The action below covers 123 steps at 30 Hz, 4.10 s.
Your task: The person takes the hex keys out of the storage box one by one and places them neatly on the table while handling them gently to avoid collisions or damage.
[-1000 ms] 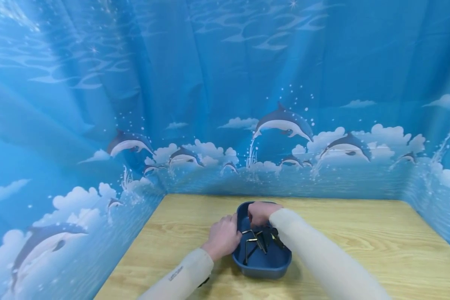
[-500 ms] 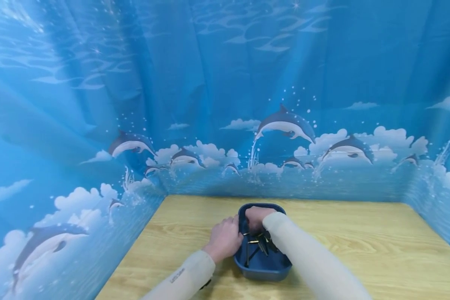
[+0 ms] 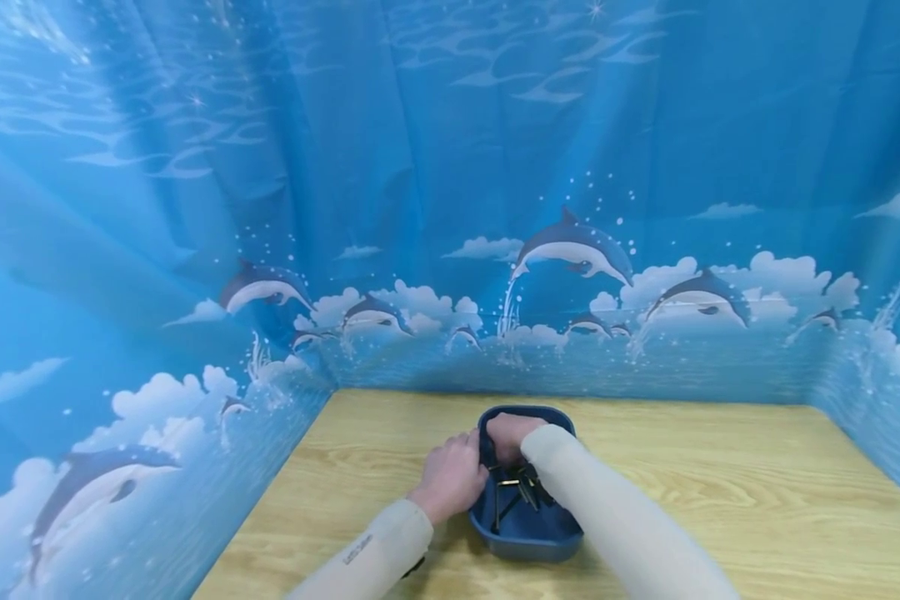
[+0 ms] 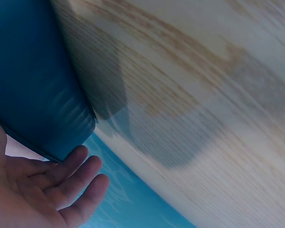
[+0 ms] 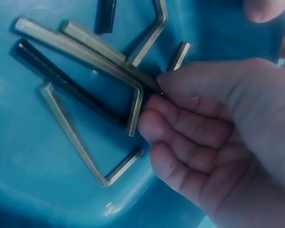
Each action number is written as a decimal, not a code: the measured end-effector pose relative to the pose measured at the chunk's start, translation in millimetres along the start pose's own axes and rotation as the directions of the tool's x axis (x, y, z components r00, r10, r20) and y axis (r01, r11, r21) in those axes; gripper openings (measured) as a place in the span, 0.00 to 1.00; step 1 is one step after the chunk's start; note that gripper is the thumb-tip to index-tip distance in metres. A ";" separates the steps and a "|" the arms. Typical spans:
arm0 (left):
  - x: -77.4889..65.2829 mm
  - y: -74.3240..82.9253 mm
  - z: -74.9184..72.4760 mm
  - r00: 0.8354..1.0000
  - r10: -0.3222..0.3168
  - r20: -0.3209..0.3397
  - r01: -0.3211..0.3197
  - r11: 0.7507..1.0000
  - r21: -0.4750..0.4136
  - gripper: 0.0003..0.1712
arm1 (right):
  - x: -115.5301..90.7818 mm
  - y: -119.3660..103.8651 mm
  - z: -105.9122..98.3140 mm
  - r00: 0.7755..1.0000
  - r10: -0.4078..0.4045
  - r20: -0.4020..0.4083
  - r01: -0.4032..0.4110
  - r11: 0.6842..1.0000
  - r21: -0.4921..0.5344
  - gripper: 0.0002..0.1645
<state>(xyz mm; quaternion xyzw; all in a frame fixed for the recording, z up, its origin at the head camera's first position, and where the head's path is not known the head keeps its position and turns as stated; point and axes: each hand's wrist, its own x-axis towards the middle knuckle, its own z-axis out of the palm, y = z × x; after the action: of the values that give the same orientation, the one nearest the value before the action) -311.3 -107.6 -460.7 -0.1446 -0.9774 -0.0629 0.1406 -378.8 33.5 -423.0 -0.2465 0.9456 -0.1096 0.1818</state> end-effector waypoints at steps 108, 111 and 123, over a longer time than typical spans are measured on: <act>2.2 6.1 -2.2 0.999 -0.041 0.033 0.041 0.999 0.011 0.33 | -91.3 145.1 32.7 0.913 0.140 -0.382 -0.068 0.978 0.196 0.09; 1.4 5.9 -2.4 0.999 -0.031 0.011 0.031 0.999 0.016 0.32 | -92.2 146.8 33.1 0.912 0.125 -0.390 -0.044 0.977 0.210 0.09; -11.0 0.0 8.1 1.000 -0.024 -0.002 0.024 0.999 0.029 0.31 | -93.9 140.3 48.0 0.941 0.191 -0.278 -0.080 0.928 0.364 0.09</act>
<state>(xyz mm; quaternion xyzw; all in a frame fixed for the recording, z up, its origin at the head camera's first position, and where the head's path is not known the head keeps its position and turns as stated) -303.2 -109.2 -471.7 -0.1309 -0.9798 -0.0506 0.1425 -343.2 195.3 -481.1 -0.1237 0.9429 -0.2989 0.0795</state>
